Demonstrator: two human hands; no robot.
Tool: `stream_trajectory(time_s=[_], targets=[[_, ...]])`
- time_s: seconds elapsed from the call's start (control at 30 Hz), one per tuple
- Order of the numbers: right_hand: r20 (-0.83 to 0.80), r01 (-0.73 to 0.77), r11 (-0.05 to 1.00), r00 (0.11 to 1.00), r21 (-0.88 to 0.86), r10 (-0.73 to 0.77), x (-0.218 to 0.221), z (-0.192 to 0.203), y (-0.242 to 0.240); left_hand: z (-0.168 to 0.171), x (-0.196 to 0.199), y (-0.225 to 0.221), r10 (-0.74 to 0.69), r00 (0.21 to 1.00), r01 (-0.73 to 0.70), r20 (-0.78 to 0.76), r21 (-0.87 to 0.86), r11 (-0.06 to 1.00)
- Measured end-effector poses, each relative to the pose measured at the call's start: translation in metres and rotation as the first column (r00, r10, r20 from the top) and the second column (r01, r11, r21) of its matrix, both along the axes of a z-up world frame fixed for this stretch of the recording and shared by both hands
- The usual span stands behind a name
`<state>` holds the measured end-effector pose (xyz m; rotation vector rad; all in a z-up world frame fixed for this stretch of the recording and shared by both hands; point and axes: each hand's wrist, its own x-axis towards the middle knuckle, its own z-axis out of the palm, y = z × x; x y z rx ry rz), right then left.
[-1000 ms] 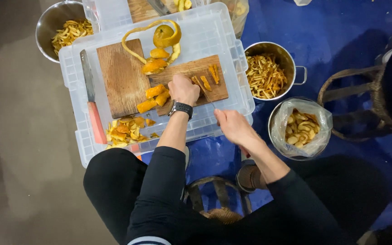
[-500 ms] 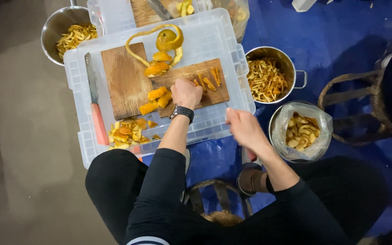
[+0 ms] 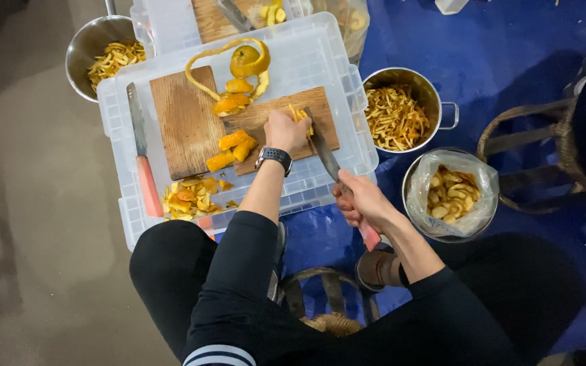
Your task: Slicing yellow fruit into thin strips on a wooden cutting board using a knife.
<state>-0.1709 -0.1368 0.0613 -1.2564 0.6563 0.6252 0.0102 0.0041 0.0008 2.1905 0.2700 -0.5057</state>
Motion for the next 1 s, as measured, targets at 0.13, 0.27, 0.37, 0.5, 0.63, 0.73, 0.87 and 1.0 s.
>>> stream_trajectory(time_s=[0.13, 0.27, 0.37, 0.5, 0.63, 0.73, 0.87, 1.0], targets=[[0.054, 0.086, 0.996, 0.995, -0.031, -0.085, -0.007, 0.006, -0.015, 0.041, -0.004, -0.035, -0.102, 0.989, 0.104, 0.103, -0.009, 0.995], [0.126, 0.223, 0.91, 0.974, -0.35, -0.19, -0.007, 0.052, -0.043, 0.083, -0.003, -0.11, -0.19, 0.955, 0.211, 0.228, -0.074, 0.975], [0.235, 0.309, 0.804, 0.948, -0.509, -0.215, -0.008, 0.061, -0.077, 0.052, 0.007, -0.179, -0.259, 0.929, 0.285, 0.266, -0.064, 0.956], [0.423, 0.511, 0.742, 0.843, -0.433, -0.334, -0.015, 0.055, -0.113, 0.069, -0.026, -0.191, -0.285, 0.937, 0.316, 0.201, -0.147, 0.937], [0.42, 0.468, 0.78, 0.859, -0.415, -0.292, -0.017, 0.04, -0.115, 0.045, -0.039, -0.135, -0.349, 0.91, 0.359, 0.223, -0.002, 0.933], [0.387, 0.425, 0.805, 0.883, -0.413, -0.267, -0.011, 0.039, -0.096, 0.047, -0.041, -0.046, -0.329, 0.902, 0.312, 0.28, 0.102, 0.944], [0.364, 0.348, 0.859, 0.908, -0.374, -0.209, -0.008, 0.045, -0.06, 0.026, -0.032, 0.071, -0.344, 0.866, 0.181, 0.363, 0.414, 0.892], [0.333, 0.267, 0.862, 0.935, -0.43, -0.123, -0.002, 0.031, -0.04, 0.004, -0.035, 0.125, -0.443, 0.798, 0.107, 0.41, 0.626, 0.772]])
